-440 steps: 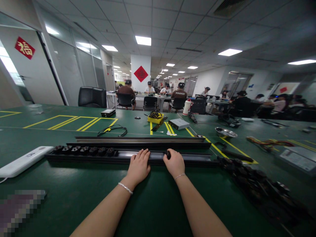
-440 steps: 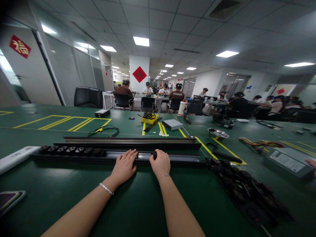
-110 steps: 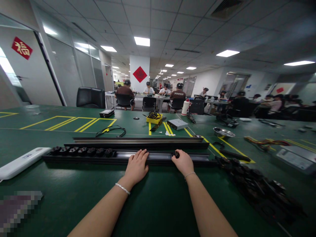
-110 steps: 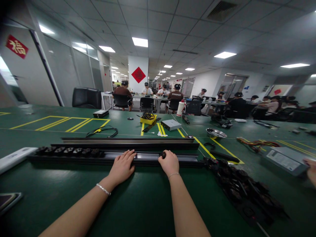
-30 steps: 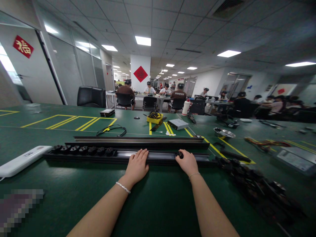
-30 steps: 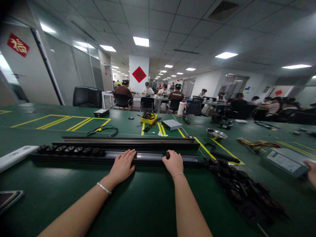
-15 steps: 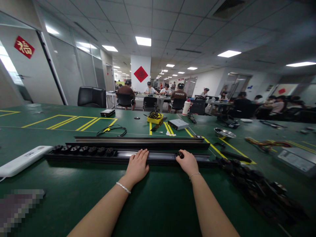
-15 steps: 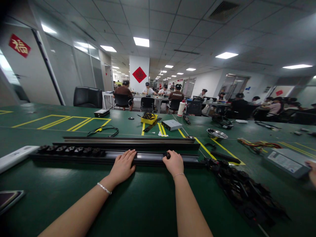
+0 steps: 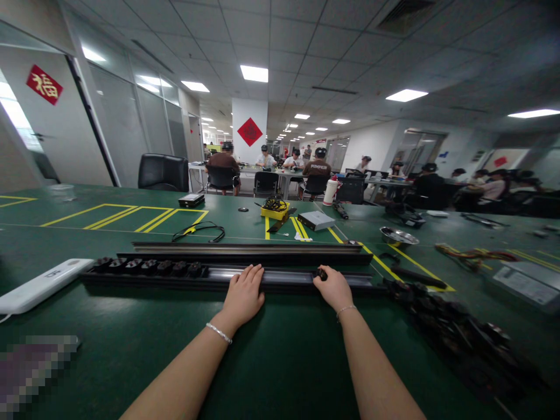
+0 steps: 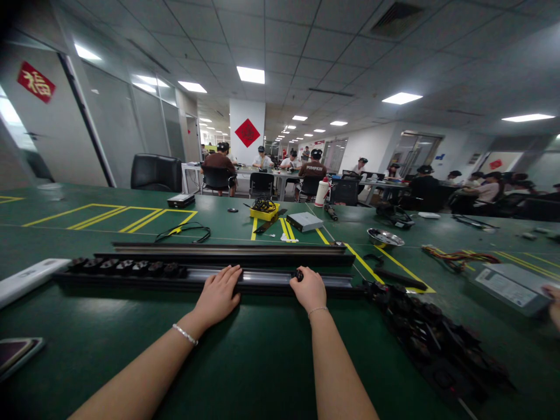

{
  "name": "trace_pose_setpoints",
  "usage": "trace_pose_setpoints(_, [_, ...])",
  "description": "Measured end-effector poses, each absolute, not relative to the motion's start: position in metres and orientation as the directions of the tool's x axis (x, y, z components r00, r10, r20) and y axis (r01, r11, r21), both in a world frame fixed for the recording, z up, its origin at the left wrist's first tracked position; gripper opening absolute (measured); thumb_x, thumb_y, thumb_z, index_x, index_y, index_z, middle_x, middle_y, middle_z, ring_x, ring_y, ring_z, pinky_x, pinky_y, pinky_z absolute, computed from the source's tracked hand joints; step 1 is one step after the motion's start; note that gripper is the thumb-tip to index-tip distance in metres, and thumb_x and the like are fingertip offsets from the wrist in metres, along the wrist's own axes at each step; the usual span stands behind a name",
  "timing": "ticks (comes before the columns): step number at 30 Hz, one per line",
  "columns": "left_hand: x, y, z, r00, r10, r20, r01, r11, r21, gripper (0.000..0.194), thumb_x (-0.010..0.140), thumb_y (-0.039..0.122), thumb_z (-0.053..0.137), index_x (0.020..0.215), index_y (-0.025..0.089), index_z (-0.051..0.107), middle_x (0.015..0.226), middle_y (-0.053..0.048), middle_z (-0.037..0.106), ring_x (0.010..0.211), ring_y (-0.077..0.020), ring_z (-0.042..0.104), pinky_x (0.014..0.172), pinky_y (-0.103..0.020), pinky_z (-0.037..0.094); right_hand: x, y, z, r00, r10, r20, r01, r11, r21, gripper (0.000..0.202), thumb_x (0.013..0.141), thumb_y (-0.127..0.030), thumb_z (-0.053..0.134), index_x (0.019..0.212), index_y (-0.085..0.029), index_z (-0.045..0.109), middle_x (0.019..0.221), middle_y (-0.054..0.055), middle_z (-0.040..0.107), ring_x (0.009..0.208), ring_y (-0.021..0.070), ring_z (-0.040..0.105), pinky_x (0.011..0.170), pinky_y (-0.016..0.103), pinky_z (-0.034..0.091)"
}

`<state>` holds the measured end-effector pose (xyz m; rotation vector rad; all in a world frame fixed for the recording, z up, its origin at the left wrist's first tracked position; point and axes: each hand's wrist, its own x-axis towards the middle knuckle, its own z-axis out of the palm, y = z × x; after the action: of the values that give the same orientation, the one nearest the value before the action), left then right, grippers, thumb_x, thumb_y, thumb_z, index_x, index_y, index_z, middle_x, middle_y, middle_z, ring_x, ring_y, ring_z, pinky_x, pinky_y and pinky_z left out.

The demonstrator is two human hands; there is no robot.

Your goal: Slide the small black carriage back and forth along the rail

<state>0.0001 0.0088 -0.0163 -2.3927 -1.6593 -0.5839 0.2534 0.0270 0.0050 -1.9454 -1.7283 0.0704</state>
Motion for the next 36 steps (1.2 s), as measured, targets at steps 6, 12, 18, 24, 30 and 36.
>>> trace_pose_setpoints(6, [0.0015,0.0072,-0.0139,0.292,0.87,0.396,0.932,-0.353,0.088,0.054,0.076,0.029,0.046,0.129,0.024,0.038,0.138,-0.004,0.039,0.129,-0.0217,0.029,0.099,-0.039,0.028,0.2542,0.0264,0.0035,0.168,0.93,0.327,0.922,-0.031,-0.387,0.037,0.072,-0.03,0.046,0.104,-0.018,0.061,0.111,0.007,0.061,0.106,0.0209,0.052,0.096,0.034,0.032])
trace_pose_setpoints(12, [0.0003,0.0087,-0.0166,0.3,0.858,0.417,0.928,-0.364,0.081,0.054,0.076,0.029,0.044,0.129,0.024,0.038,0.139,-0.003,0.039,0.128,-0.0211,0.03,0.098,-0.039,0.029,0.2589,0.0277,0.0012,0.165,0.933,0.32,0.938,-0.047,-0.345,0.036,0.073,-0.033,0.046,0.102,-0.02,0.062,0.112,0.007,0.06,0.111,0.0224,0.048,0.097,0.038,0.029])
trace_pose_setpoints(18, [-0.0001,0.01,-0.0182,0.302,0.854,0.425,0.928,-0.365,0.076,0.053,0.076,0.03,0.044,0.129,0.023,0.038,0.139,-0.003,0.039,0.128,-0.0212,0.03,0.098,-0.04,0.028,0.2592,0.0259,0.0022,0.17,0.94,0.296,0.929,-0.053,-0.365,0.041,0.073,-0.036,0.046,0.108,-0.019,0.06,0.115,0.008,0.059,0.114,0.022,0.046,0.099,0.036,0.028])
trace_pose_setpoints(24, [-0.0001,0.0094,-0.0166,0.302,0.86,0.412,0.929,-0.362,0.076,0.053,0.076,0.029,0.044,0.129,0.024,0.038,0.139,-0.003,0.038,0.129,-0.0217,0.029,0.098,-0.039,0.028,0.2578,0.0211,0.0048,0.178,0.935,0.306,0.928,-0.056,-0.368,0.043,0.074,-0.035,0.045,0.11,-0.017,0.059,0.118,0.008,0.057,0.116,0.0219,0.046,0.1,0.035,0.028])
trace_pose_setpoints(30, [0.0005,0.0076,-0.0143,0.304,0.867,0.394,0.934,-0.353,0.056,0.054,0.077,0.03,0.045,0.129,0.023,0.037,0.139,-0.003,0.038,0.129,-0.0215,0.029,0.098,-0.039,0.029,0.2604,0.0226,0.0031,0.157,0.928,0.337,0.929,-0.023,-0.369,0.039,0.074,-0.034,0.046,0.105,-0.017,0.062,0.112,0.008,0.06,0.112,0.0214,0.049,0.095,0.031,0.034])
trace_pose_setpoints(36, [0.0004,0.0073,-0.0137,0.302,0.867,0.397,0.936,-0.35,0.051,0.054,0.077,0.031,0.044,0.129,0.022,0.037,0.139,-0.003,0.038,0.128,-0.0206,0.029,0.097,-0.039,0.029,0.262,0.0256,0.0007,0.13,0.916,0.379,0.934,0.016,-0.357,0.03,0.072,-0.033,0.048,0.093,-0.02,0.065,0.1,0.006,0.064,0.105,0.0207,0.052,0.088,0.028,0.038])
